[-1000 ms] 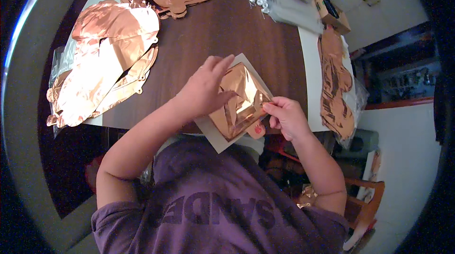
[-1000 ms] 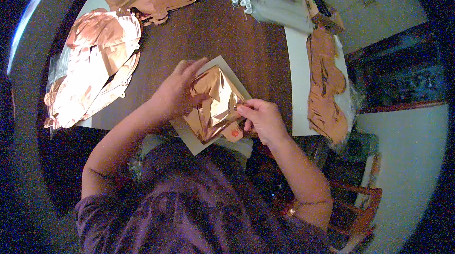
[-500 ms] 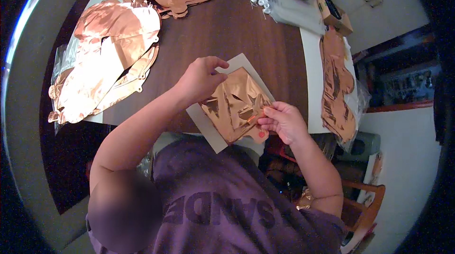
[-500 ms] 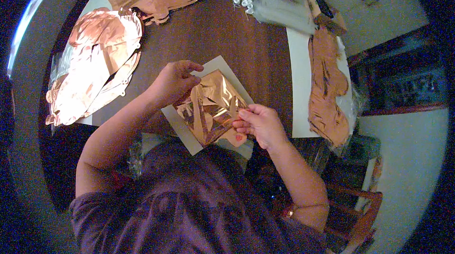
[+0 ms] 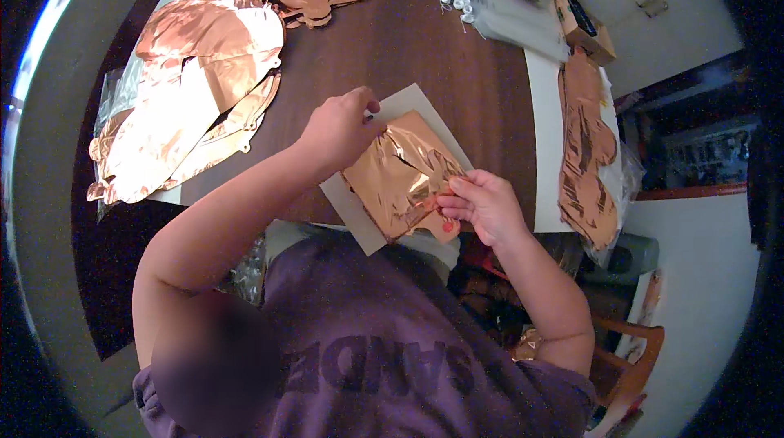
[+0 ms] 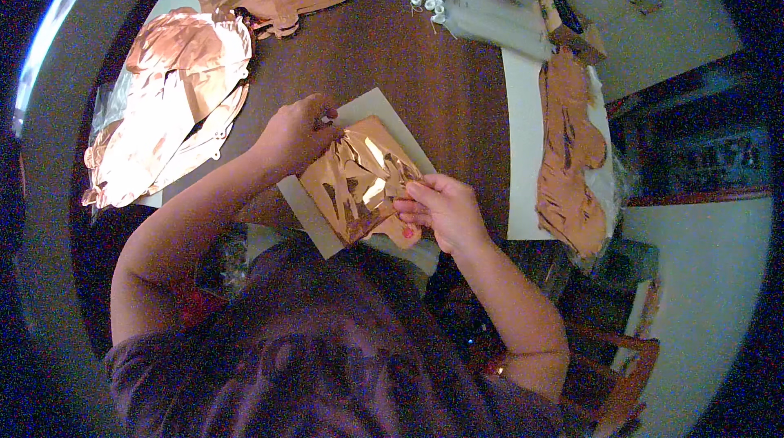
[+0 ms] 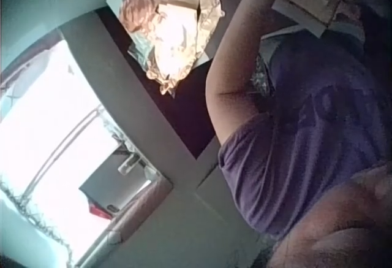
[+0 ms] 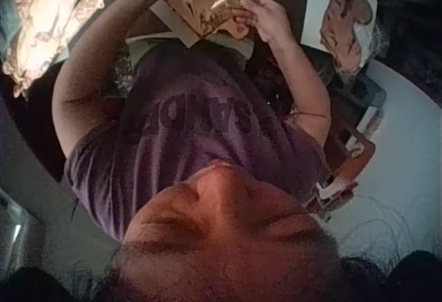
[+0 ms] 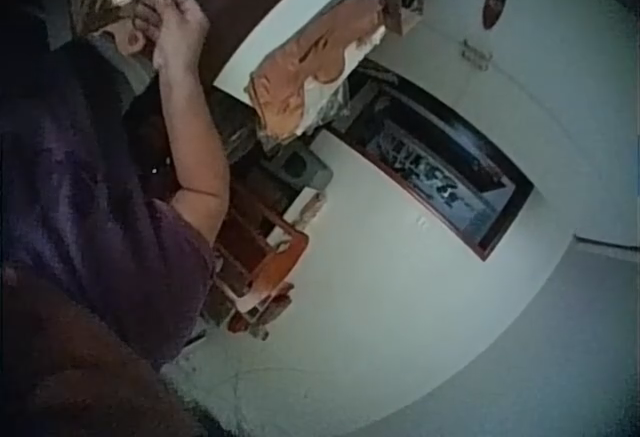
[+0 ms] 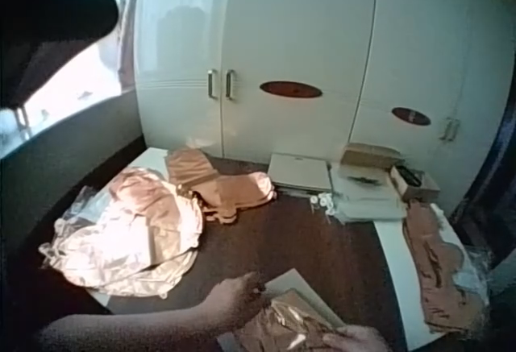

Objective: Folding rose-gold letter balloons and placing them into clear plastic retail packaging with cardboard inserts.

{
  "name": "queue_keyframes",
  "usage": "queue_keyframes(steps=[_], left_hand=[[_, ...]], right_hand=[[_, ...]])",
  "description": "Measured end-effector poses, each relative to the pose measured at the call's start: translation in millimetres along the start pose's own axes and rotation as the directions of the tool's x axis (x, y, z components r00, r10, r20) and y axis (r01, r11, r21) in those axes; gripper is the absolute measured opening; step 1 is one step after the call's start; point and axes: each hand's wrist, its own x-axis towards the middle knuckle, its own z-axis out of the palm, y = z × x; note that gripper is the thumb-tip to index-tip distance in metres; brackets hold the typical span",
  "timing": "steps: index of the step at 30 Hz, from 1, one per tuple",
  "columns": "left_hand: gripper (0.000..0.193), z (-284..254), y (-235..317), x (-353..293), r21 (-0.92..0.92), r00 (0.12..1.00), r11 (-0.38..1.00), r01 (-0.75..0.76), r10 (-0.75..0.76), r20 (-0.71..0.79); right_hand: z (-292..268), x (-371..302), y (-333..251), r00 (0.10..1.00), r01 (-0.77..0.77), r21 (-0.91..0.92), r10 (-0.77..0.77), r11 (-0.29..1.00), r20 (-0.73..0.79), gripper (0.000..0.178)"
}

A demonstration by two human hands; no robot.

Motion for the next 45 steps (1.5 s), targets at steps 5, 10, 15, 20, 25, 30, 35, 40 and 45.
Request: queue_keyframes(steps=[5,10,15,20,25,30,35,40,45], left_hand=[[0.034,-10.8,12.1,-2.8,0.259,0.989,0.963,0.08,-0.109,0.097],[0.032,-17.1,12.7,-11.4,0.093,0.989,0.991,0.101,-0.11,0.099],[0.033,-26.8,7.7,-4.0,-0.145,0.911,0.924,0.353,-0.305,0.278],[0.034,-22.2,-3.7,3.2,0.0,0.982,0.991,0.136,-0.135,0.129],[0.037,-16.4,-16.8,12.8,0.025,0.983,0.994,0.108,-0.111,0.147],[0.038,-11.3,-21.2,9.2,-0.062,0.981,0.987,0.148,-0.139,0.136],[0.029,-11.0,-14.0,1.4,0.345,0.995,0.936,0.074,-0.092,0.037],[0.018,-13.6,-4.0,-17.9,0.653,0.98,0.733,-0.193,0.179,0.089],[0.037,1.5,-7.0,-45.0,0.709,0.926,0.629,-0.32,0.365,0.094]], right_hand=[[3.8,3.3,-1.5,1.0,0.006,0.008,-0.006,1.0,0.001,0.016],[11.6,3.2,-6.8,1.0,0.024,-0.012,-0.024,1.0,0.005,0.015],[18.4,2.9,-6.8,0.999,0.02,0.009,-0.02,1.0,-0.024,0.017],[11.6,10.4,-8.5,0.996,0.083,-0.18,-0.076,0.98,0.044,0.016],[14.9,16.5,-17.6,0.96,0.247,-0.624,-0.273,0.741,0.055,0.018],[16.8,21.8,-18.6,0.857,0.395,-0.804,-0.494,0.444,0.149,0.02],[25.8,17.5,-26.7,0.904,0.28,-0.849,-0.422,0.448,0.075,0.024],[27.7,16.2,-26.2,0.888,0.282,-0.879,-0.451,0.385,0.087,0.031],[31.4,14.4,-23.4,0.878,0.275,-0.911,-0.467,0.306,0.107,0.035]])
